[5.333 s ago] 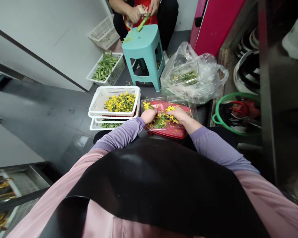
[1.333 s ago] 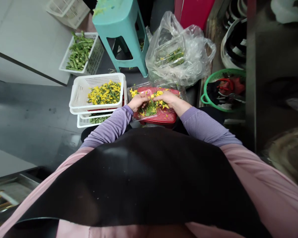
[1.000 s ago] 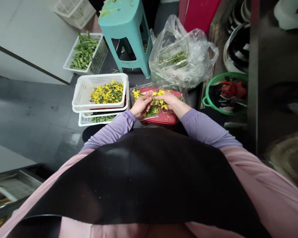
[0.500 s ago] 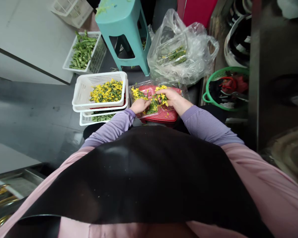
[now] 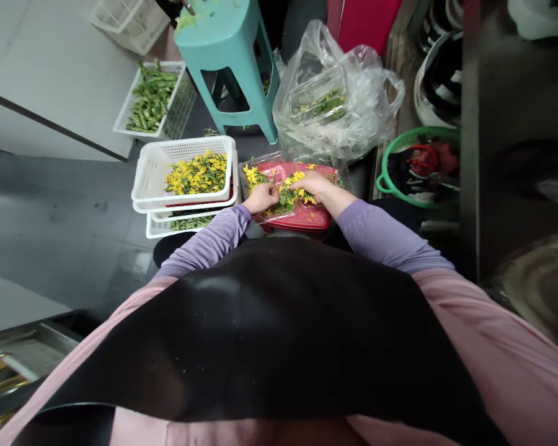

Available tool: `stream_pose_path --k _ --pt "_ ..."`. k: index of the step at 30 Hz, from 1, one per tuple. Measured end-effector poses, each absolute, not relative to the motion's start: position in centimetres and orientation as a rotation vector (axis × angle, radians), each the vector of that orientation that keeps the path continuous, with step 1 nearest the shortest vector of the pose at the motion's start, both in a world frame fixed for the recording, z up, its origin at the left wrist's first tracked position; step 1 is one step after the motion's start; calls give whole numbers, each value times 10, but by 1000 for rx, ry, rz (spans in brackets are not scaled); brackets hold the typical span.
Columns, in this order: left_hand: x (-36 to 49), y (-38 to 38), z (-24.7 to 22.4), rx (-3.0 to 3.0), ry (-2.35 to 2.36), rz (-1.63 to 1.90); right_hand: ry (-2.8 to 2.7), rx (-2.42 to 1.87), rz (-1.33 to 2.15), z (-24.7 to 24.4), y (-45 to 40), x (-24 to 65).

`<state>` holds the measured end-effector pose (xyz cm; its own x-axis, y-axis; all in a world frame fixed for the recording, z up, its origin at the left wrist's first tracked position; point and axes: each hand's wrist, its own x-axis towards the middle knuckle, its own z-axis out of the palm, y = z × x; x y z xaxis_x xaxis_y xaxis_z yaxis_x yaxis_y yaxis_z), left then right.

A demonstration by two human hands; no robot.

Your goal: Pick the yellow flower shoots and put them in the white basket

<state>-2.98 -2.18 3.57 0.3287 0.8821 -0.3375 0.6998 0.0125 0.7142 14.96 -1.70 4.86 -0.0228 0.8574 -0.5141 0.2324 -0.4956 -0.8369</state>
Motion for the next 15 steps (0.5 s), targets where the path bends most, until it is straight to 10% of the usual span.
stream_pose_path --k 15 --pt "-28 -38 48 1111 1370 566 -865 -1411 1747 34 -26 132"
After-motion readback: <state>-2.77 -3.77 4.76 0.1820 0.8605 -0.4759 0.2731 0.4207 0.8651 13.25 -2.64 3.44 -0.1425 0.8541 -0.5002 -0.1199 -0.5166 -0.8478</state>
